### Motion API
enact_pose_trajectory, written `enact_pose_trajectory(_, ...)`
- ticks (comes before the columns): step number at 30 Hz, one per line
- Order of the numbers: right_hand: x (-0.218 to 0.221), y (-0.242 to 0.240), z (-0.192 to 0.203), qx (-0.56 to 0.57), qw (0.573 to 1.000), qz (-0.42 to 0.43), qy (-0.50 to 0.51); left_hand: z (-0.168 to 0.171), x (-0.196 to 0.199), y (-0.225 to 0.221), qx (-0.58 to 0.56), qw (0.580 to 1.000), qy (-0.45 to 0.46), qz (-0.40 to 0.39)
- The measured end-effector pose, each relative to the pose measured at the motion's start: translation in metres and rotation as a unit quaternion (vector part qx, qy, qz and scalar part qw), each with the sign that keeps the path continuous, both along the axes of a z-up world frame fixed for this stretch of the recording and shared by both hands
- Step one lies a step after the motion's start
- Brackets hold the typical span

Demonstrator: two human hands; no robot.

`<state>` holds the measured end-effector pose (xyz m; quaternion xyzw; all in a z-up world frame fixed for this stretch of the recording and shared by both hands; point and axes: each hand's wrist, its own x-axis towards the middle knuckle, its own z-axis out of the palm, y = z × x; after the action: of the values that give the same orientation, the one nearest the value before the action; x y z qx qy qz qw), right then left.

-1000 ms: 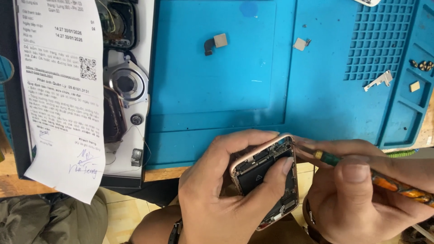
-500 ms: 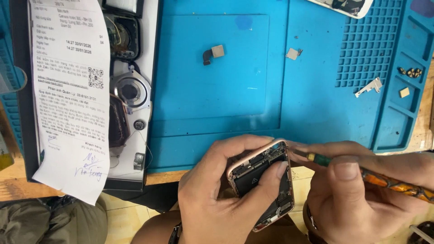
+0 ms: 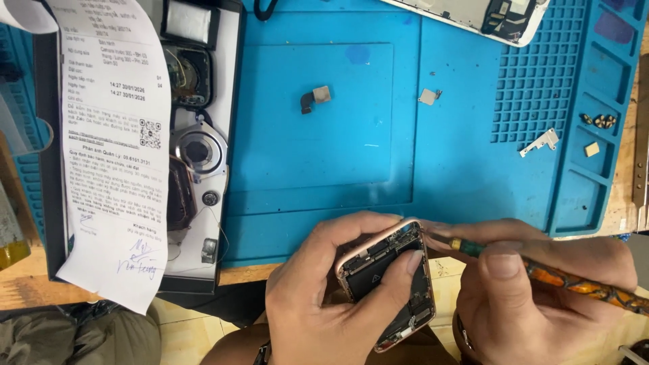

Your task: Disassembling and repairing a smartphone on a technician's workbench using precision tools.

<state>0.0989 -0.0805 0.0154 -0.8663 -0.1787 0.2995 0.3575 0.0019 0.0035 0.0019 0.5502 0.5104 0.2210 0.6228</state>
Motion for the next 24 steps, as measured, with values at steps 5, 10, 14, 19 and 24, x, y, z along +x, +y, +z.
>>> enact_pose_trajectory(5, 0.001, 0.001, 0.002, 0.007, 0.999, 0.005, -0.042, 0.000, 0.000, 0.000, -0.022, 1.000, 0.009, -0.008)
enact_pose_trajectory(10, 0.008, -0.057, -0.022, -0.068, 0.988, -0.003, 0.140, 0.000, -0.001, 0.001, -0.044, 0.999, -0.007, -0.017)
enact_pose_trajectory(14, -0.012, 0.003, 0.005, -0.022, 0.992, -0.020, -0.126, 0.001, -0.002, 0.006, 0.034, 0.998, -0.018, -0.053)
enact_pose_trajectory(19, -0.015, 0.004, -0.009, 0.120, 0.979, -0.035, -0.160, 0.000, -0.004, 0.007, 0.043, 0.996, -0.016, -0.072)
enact_pose_trajectory(24, -0.010, 0.007, -0.013, 0.197, 0.975, -0.039, -0.101, -0.001, -0.005, 0.008, 0.049, 0.995, -0.008, -0.088)
